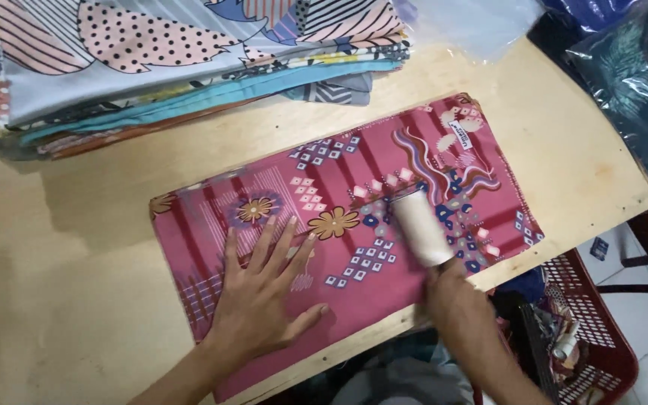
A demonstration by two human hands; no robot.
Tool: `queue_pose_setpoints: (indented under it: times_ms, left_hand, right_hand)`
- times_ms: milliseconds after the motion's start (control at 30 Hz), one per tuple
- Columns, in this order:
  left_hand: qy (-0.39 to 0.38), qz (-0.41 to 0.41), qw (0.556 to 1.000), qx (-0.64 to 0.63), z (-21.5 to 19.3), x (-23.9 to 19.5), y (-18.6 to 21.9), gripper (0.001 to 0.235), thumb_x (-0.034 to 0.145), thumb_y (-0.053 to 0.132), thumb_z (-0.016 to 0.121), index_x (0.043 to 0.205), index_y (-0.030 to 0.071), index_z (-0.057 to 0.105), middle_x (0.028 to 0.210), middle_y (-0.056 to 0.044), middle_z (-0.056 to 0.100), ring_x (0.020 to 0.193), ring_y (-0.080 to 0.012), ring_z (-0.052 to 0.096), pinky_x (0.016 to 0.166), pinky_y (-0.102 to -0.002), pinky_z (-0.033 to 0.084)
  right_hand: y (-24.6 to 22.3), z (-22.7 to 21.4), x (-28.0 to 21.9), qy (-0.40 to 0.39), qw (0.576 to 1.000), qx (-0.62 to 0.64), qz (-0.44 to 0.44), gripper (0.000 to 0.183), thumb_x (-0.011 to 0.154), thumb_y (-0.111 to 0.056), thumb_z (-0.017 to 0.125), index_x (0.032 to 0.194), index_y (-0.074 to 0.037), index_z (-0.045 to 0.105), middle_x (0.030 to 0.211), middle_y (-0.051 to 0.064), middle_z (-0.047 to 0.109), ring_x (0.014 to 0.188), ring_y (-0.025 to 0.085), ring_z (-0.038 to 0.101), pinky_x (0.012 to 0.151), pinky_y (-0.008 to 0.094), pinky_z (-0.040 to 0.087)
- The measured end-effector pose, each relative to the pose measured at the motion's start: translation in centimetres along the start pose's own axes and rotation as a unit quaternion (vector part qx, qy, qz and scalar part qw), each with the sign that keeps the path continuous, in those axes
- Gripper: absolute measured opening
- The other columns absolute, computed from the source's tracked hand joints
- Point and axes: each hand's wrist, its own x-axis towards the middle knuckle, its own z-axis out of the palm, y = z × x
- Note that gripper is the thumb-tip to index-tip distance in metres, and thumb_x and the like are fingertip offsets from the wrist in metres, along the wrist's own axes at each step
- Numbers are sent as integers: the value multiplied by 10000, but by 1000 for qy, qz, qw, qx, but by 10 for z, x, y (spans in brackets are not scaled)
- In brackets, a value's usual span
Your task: The person folds a pink patterned cloth on a wooden table, using a lint roller to smooth the surface before and after folding. The person folds the cloth in half multiple times and uses the lint roller to press down on the folds.
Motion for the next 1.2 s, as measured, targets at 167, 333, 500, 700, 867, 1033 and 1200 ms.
queue_pose_setpoints:
  times_ms: [167, 333, 500, 700, 867, 1033, 1200]
  left_hand:
    - [-2, 3, 1000, 13, 2, 0, 0, 1002, 875, 920, 341, 1638, 277, 248, 1694, -67, 243, 1597, -272, 146, 1234, -698, 18]
    - [1, 5, 1000, 13, 6, -2, 1, 979, 890, 903, 349, 1631, 269, 257, 1692, -69, 232, 1599, -274, 122, 1238, -685, -24]
    - [-3, 6, 1000, -16, 4, -3, 2, 935, 916, 864, 330, 1620, 250, 295, 1694, -82, 242, 1596, -282, 122, 1229, -682, -52]
    - [0, 14, 1000, -1, 7, -5, 0, 1005, 897, 891, 395, 1646, 238, 244, 1723, -78, 165, 1614, -270, 43, 1231, -644, -59]
    - [15, 22, 995, 101, 16, -5, -2, 1092, 880, 977, 273, 1667, 230, 149, 1724, -63, 133, 1618, -268, 34, 1266, -618, -49]
    - [3, 23, 994, 110, 14, -4, -4, 1135, 869, 1009, 182, 1673, 212, 109, 1724, -69, 125, 1612, -269, 46, 1270, -608, -38]
    - [-3, 21, 994, 106, 8, -2, -2, 1117, 879, 989, 162, 1662, 196, 88, 1726, -87, 72, 1612, -277, 4, 1268, -614, -71]
  right_hand:
    - [42, -61, 24, -31, 986, 144, 75, 343, 1155, -340, 289, 1164, -34, 443, 819, 189, 749, 632, 366, 760, 510, 468, 653]
    - [109, -33, 65, 90, 977, 177, 74, 455, 1139, -364, 351, 1136, 73, 476, 977, 485, 644, 892, 695, 620, 787, 745, 448]
    - [102, -37, 56, 129, 970, 195, 60, 473, 1139, -360, 377, 1160, 99, 491, 975, 491, 634, 868, 697, 616, 750, 740, 458]
    - [56, -52, 11, 85, 966, 237, 58, 408, 1101, -326, 417, 1208, 60, 495, 974, 409, 679, 845, 598, 671, 734, 661, 515]
    - [11, 17, -38, 142, 978, 69, -137, 471, 1009, -422, 459, 1268, -32, 505, 545, 152, 671, 475, 413, 680, 421, 552, 490]
    - [-34, -8, -70, -222, 962, 92, -131, 303, 1062, -493, 389, 1158, -209, 352, 954, 116, 686, 773, 404, 682, 669, 567, 535]
    - [-39, -32, -75, -252, 959, 83, -99, 347, 1069, -531, 339, 1247, -233, 359, 1179, 100, 662, 949, 361, 713, 800, 557, 560]
